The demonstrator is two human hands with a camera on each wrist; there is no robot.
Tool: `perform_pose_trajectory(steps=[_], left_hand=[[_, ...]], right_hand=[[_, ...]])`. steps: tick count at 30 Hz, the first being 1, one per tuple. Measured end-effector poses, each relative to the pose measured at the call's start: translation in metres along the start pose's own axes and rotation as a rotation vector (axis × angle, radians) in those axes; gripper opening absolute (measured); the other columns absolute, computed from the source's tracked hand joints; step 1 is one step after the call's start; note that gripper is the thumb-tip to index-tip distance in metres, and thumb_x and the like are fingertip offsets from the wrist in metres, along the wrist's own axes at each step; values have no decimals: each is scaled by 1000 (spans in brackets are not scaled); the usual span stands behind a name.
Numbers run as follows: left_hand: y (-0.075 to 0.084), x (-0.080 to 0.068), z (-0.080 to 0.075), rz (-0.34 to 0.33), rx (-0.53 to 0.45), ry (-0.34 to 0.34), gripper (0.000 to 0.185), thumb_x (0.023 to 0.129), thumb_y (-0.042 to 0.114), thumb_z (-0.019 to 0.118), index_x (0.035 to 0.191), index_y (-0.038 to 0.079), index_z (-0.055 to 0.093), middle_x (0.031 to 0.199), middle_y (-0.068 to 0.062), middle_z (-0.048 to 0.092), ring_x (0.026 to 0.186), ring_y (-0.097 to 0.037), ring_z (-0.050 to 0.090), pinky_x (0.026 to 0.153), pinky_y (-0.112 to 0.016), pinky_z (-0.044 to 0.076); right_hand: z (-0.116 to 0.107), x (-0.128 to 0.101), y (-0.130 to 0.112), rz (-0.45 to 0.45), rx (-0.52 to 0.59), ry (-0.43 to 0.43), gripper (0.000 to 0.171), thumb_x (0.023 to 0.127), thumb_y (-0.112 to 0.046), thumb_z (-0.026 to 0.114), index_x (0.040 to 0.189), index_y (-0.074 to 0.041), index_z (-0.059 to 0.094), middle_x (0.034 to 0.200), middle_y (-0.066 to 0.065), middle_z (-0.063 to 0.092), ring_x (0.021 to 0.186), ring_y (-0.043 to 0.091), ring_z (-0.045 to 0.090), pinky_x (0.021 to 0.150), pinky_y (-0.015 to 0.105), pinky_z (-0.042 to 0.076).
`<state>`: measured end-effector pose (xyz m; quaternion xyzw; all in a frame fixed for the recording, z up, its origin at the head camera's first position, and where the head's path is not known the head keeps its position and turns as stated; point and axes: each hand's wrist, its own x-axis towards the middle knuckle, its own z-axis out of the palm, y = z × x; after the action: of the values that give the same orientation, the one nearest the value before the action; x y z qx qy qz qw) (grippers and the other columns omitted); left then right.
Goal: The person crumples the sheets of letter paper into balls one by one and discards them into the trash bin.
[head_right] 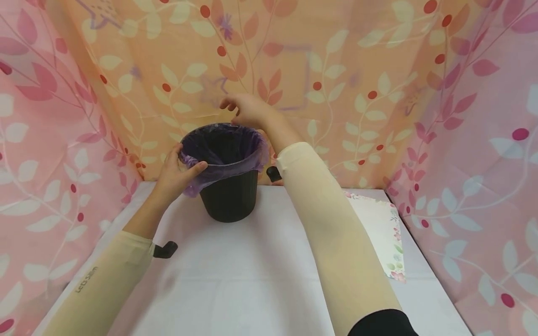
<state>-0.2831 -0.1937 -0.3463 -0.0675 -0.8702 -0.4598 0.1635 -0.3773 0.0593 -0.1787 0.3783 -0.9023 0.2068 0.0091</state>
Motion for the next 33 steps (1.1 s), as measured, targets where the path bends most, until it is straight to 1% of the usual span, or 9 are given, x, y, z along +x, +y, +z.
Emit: perform_pose_trajectory(steps=[4, 9, 13, 18, 21, 24, 28, 31, 33], left_hand=[[1, 0, 2, 4, -15, 1, 115, 85, 65, 73, 163, 4, 14, 170, -17, 13, 156, -35, 17, 126, -55, 18], [2, 2, 3, 1, -20, 3, 116, 85, 65, 74, 163, 6, 12, 169, -17, 14, 156, -35, 18, 126, -55, 19], [2, 3, 4, 0, -24, -13, 117, 86, 65, 73, 164, 6, 9, 171, -15, 10, 157, -34, 14, 127, -53, 16], [2, 0, 4, -13, -21, -32, 117, 87, 67, 70, 165, 8, 5, 172, -12, 2, 158, -35, 7, 126, -58, 12], [1, -1, 2, -29, -24, -33, 117, 87, 67, 69, 165, 9, 4, 173, -10, -2, 158, -35, 4, 126, -60, 11], [1, -3, 0, -21, -37, -36, 117, 88, 66, 69, 165, 8, 2, 172, -11, -3, 158, -35, 2, 126, -60, 10], [2, -4, -1, 9, -81, -29, 114, 89, 60, 72, 165, 13, 1, 172, -13, 2, 158, -36, 7, 126, -59, 11], [2, -6, -1, 7, -116, -24, 112, 89, 57, 74, 166, 18, 1, 171, -13, 6, 157, -36, 11, 125, -60, 13], [1, -7, -2, 0, -130, -18, 112, 89, 56, 75, 166, 18, 3, 171, -13, 7, 156, -36, 12, 125, -60, 14]], right_hand=[[-1, -10, 1, -33, 26, 11, 45, 97, -8, 67, 141, -9, 57, 140, 14, 60, 124, 34, 62, 106, 40, 51], [-3, -26, 0, -67, 9, 35, 45, 95, -11, 71, 139, -9, 59, 137, 12, 62, 125, 32, 61, 107, 41, 50], [-4, -43, 1, -77, -36, 48, 45, 96, -14, 71, 139, -12, 59, 139, 7, 61, 125, 28, 60, 106, 43, 50], [-4, -64, 1, -73, -53, 80, 45, 96, -17, 72, 139, -16, 60, 140, 1, 62, 125, 23, 59, 104, 41, 50], [-2, -73, 1, -74, -51, 86, 45, 96, -18, 73, 139, -15, 60, 140, 0, 62, 126, 23, 59, 104, 41, 50], [1, -82, 3, -77, -61, 97, 45, 96, -20, 74, 138, -16, 60, 139, 0, 62, 125, 24, 59, 104, 43, 50], [4, -93, 10, -86, -64, 135, 42, 95, -19, 74, 135, -17, 62, 136, 0, 64, 122, 25, 62, 104, 43, 50], [6, -100, 16, -119, -53, 168, 40, 94, -16, 75, 133, -16, 64, 132, -1, 66, 119, 23, 63, 103, 42, 51], [6, -105, 19, -141, -47, 182, 39, 94, -14, 75, 132, -15, 66, 130, 0, 68, 118, 22, 64, 103, 41, 51]])
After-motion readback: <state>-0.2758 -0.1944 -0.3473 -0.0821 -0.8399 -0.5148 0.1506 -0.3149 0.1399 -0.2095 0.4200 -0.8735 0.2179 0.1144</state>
